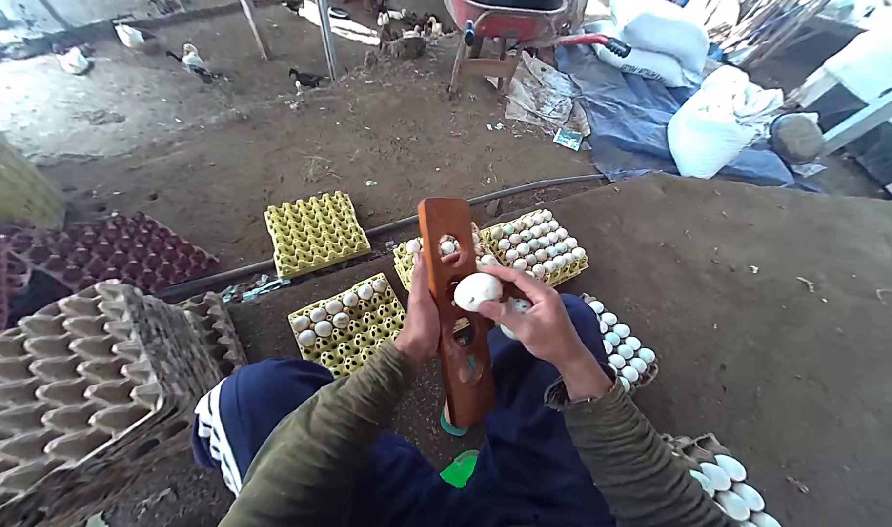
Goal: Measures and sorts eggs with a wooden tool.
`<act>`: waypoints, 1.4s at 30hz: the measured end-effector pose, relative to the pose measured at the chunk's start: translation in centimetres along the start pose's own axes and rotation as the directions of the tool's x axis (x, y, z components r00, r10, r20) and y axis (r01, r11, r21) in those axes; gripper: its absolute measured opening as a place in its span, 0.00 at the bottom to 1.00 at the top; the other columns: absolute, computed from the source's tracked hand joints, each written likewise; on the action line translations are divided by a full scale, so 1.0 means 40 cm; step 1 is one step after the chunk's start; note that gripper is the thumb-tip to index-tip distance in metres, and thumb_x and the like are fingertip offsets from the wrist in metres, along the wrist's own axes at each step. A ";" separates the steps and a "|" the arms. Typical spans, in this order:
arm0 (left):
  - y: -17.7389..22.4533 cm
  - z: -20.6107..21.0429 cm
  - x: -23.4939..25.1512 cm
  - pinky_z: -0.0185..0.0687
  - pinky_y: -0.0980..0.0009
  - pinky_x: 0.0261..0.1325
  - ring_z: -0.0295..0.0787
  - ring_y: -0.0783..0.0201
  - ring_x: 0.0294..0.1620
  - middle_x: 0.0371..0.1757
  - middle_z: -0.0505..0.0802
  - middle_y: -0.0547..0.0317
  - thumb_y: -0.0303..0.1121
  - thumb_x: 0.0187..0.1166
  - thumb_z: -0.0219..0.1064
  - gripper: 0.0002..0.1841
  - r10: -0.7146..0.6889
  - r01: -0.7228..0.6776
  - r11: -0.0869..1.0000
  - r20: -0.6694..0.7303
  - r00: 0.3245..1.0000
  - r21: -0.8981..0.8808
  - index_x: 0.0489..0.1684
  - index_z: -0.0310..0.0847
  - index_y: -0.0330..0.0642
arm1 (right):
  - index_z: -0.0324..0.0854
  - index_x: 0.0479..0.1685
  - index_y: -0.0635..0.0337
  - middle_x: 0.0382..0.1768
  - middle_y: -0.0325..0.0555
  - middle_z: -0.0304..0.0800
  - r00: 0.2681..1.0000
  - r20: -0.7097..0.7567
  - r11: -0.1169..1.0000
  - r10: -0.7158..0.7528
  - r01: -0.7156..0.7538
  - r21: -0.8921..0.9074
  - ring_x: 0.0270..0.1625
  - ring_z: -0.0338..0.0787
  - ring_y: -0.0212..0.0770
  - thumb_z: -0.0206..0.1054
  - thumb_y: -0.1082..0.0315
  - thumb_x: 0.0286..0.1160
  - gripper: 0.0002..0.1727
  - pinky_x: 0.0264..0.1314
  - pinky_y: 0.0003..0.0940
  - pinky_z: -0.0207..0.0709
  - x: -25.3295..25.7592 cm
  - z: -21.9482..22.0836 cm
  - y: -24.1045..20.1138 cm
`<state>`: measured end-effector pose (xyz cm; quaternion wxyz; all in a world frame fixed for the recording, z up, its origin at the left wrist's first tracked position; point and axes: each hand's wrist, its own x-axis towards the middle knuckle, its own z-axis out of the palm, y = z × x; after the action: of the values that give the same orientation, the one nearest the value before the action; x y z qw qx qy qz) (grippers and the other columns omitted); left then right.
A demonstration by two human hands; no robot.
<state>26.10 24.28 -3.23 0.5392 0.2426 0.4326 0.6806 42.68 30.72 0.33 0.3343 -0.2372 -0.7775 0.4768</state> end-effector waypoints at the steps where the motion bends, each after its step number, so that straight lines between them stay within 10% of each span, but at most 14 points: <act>1: 0.002 0.003 0.002 0.89 0.59 0.52 0.92 0.59 0.52 0.56 0.93 0.53 0.67 0.84 0.15 0.46 -0.012 0.012 1.000 -0.015 1.000 0.002 0.77 0.73 0.49 | 0.80 0.72 0.63 0.44 0.44 0.92 0.996 0.018 0.970 0.091 -0.092 0.226 0.36 0.91 0.32 0.68 0.62 0.80 0.24 0.41 0.29 0.89 -0.017 -0.014 0.000; 4: 0.003 -0.003 0.014 0.91 0.57 0.50 0.93 0.55 0.50 0.54 0.93 0.50 0.66 0.84 0.15 0.46 -0.022 0.022 1.000 -0.037 0.999 -0.021 0.78 0.70 0.46 | 0.73 0.77 0.49 0.42 0.51 0.92 0.967 0.166 0.685 0.191 -0.253 0.684 0.27 0.89 0.37 0.57 0.48 0.89 0.25 0.31 0.31 0.88 -0.066 -0.054 0.015; 11: -0.004 -0.014 0.042 0.93 0.54 0.47 0.95 0.53 0.50 0.55 0.94 0.52 0.69 0.80 0.10 0.49 0.018 -0.018 0.999 -0.013 1.000 -0.037 0.78 0.69 0.51 | 0.79 0.68 0.49 0.41 0.47 0.93 0.973 0.199 0.317 0.113 -0.225 0.921 0.27 0.89 0.36 0.55 0.38 0.84 0.29 0.30 0.27 0.83 -0.182 -0.145 0.026; 15: -0.006 -0.023 0.043 0.93 0.57 0.49 0.95 0.57 0.52 0.55 0.95 0.57 0.73 0.76 0.11 0.51 0.044 -0.044 0.999 0.056 0.997 0.005 0.74 0.74 0.55 | 0.82 0.68 0.48 0.38 0.45 0.93 0.990 0.115 0.265 0.087 -0.134 0.955 0.28 0.90 0.35 0.63 0.39 0.79 0.28 0.31 0.27 0.83 -0.275 -0.199 0.014; 18: -0.022 -0.056 0.054 0.91 0.54 0.59 0.92 0.56 0.60 0.63 0.92 0.57 0.73 0.78 0.14 0.48 0.038 -0.044 0.998 0.134 0.990 0.045 0.75 0.73 0.56 | 0.81 0.66 0.45 0.39 0.44 0.93 0.963 -0.093 0.491 0.254 -0.046 0.870 0.27 0.89 0.34 0.60 0.34 0.79 0.30 0.30 0.26 0.83 -0.420 -0.265 0.001; 22: -0.054 -0.118 0.092 0.87 0.64 0.65 0.89 0.63 0.60 0.62 0.90 0.62 0.46 0.92 0.44 0.22 0.009 -0.035 0.997 0.324 0.946 0.075 0.71 0.77 0.48 | 0.76 0.74 0.50 0.41 0.45 0.92 0.629 -0.541 0.824 0.558 -0.346 0.448 0.27 0.88 0.35 0.52 0.47 0.90 0.24 0.29 0.29 0.87 -0.693 -0.378 -0.005; 26: -0.033 -0.085 0.083 0.86 0.75 0.61 0.90 0.71 0.54 0.54 0.90 0.62 0.28 0.93 0.40 0.16 -0.067 0.013 0.983 0.291 0.954 0.181 0.65 0.72 0.38 | 0.77 0.74 0.58 0.46 0.53 0.91 0.183 -0.735 0.424 0.652 -0.893 0.153 0.37 0.91 0.44 0.70 0.56 0.82 0.26 0.44 0.45 0.87 -0.945 -0.421 0.057; 29: -0.001 0.071 0.014 0.81 0.78 0.52 0.84 0.72 0.37 0.35 0.83 0.60 0.18 0.89 0.42 0.11 -0.020 0.059 0.945 -0.124 0.992 0.321 0.47 0.72 0.30 | 0.77 0.76 0.59 0.55 0.63 0.90 -0.024 -0.722 0.068 0.692 -0.993 0.098 0.55 0.90 0.58 0.72 0.52 0.78 0.31 0.65 0.60 0.79 -1.072 -0.410 0.106; 32: -0.011 -0.045 0.043 0.89 0.72 0.56 0.93 0.68 0.46 0.45 0.95 0.62 0.25 0.87 0.51 0.10 0.068 -0.130 0.964 0.255 0.965 0.234 0.48 0.81 0.38 | 0.77 0.76 0.57 0.59 0.63 0.89 -0.095 -0.671 -0.049 0.735 -0.995 0.087 0.61 0.89 0.60 0.72 0.51 0.77 0.31 0.69 0.62 0.76 -1.139 -0.380 0.169; 38: -0.022 -0.071 0.066 0.90 0.69 0.57 0.92 0.66 0.52 0.55 0.92 0.64 0.40 0.94 0.42 0.18 0.008 -0.032 0.995 0.250 0.968 0.090 0.64 0.77 0.46 | 0.77 0.75 0.62 0.58 0.65 0.89 -0.141 -0.708 0.024 0.692 -0.976 0.218 0.61 0.89 0.61 0.65 0.47 0.83 0.31 0.68 0.63 0.77 -1.135 -0.362 0.200; 40: -0.024 -0.081 0.049 0.89 0.64 0.57 0.91 0.63 0.56 0.62 0.90 0.63 0.56 0.90 0.26 0.33 0.025 -0.042 0.998 0.303 0.953 0.051 0.73 0.73 0.53 | 0.81 0.64 0.63 0.46 0.53 0.90 -0.140 -0.706 0.328 0.695 -0.811 0.484 0.43 0.89 0.45 0.57 0.54 0.90 0.22 0.49 0.44 0.84 -1.074 -0.382 0.166; 42: -0.006 -0.037 0.008 0.91 0.64 0.41 0.93 0.62 0.46 0.56 0.93 0.61 0.75 0.73 0.09 0.52 -0.015 0.014 1.000 0.192 0.981 0.005 0.68 0.78 0.60 | 0.78 0.50 0.58 0.34 0.45 0.89 0.077 -0.645 0.614 0.760 -0.409 0.674 0.33 0.90 0.41 0.48 0.60 0.89 0.15 0.35 0.38 0.88 -0.958 -0.392 0.115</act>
<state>24.94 24.11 -4.25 0.5831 0.3050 0.3814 0.6492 80.04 15.51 -10.04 0.5050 -0.6922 -0.2014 0.4747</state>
